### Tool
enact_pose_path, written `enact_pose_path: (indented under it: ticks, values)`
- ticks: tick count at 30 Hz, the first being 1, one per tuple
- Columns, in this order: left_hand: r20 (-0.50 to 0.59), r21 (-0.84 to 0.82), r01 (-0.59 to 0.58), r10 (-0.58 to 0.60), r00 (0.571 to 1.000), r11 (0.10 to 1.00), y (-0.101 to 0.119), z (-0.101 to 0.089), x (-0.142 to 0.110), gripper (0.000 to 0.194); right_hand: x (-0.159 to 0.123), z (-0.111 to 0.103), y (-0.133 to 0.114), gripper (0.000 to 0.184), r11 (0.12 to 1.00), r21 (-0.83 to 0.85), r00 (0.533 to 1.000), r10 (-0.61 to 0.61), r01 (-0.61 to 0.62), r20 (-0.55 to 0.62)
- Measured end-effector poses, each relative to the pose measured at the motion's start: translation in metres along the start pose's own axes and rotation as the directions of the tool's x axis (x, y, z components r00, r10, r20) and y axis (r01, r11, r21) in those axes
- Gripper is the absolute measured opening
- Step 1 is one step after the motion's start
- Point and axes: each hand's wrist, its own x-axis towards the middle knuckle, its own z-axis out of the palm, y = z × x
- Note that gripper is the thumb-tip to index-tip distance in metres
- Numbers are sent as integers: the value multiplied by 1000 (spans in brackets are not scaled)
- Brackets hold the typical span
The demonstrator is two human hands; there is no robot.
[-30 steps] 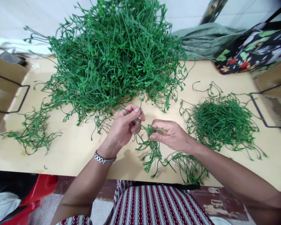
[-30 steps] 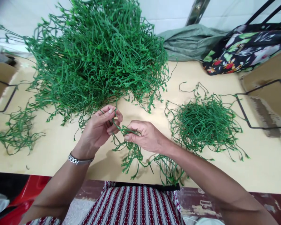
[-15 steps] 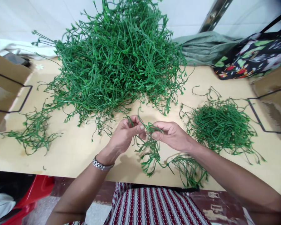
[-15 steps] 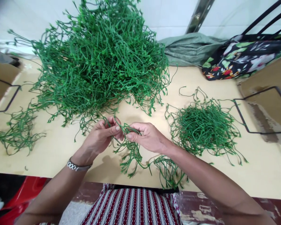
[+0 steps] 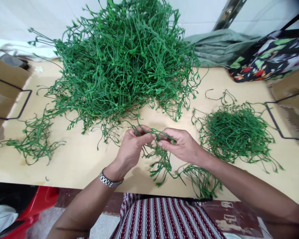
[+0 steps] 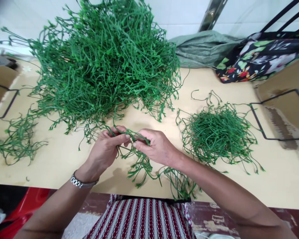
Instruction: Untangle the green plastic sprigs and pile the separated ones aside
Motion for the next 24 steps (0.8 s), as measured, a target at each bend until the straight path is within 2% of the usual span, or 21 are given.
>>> enact_pose_path:
  ticks: [7,9,12,14,16,18,20,24]
  values:
    - [-5,-59,61,-61,998,996,-1,0,0,11,1,-4,6,14,999,30,988,17,-22,153]
    - [-3,-14,52,-52,999,999,-2,-3,0,11,1,-14,5,31,1000,17,987,6,-9,162]
    - [19,107,28,-30,999,994,-2,-8,1,10,0,-32,-3,71,994,0,991,-107,108,74]
    - [47,191,25,-34,998,981,-1,-9,1,9,1,-34,-11,82,985,-2,985,-170,170,7]
    - [68,252,19,-38,997,967,0,-7,1,9,2,-27,-16,87,986,-37,987,-161,162,19]
    - [97,256,15,-41,994,966,3,-3,-1,7,4,-14,-17,81,991,-68,990,-113,119,82]
    - [117,222,16,-42,992,975,5,0,-3,6,6,-2,-14,62,993,-50,988,-98,104,116]
    - [47,178,15,-24,999,984,4,1,-6,6,4,5,-6,36,990,-91,988,-100,111,120]
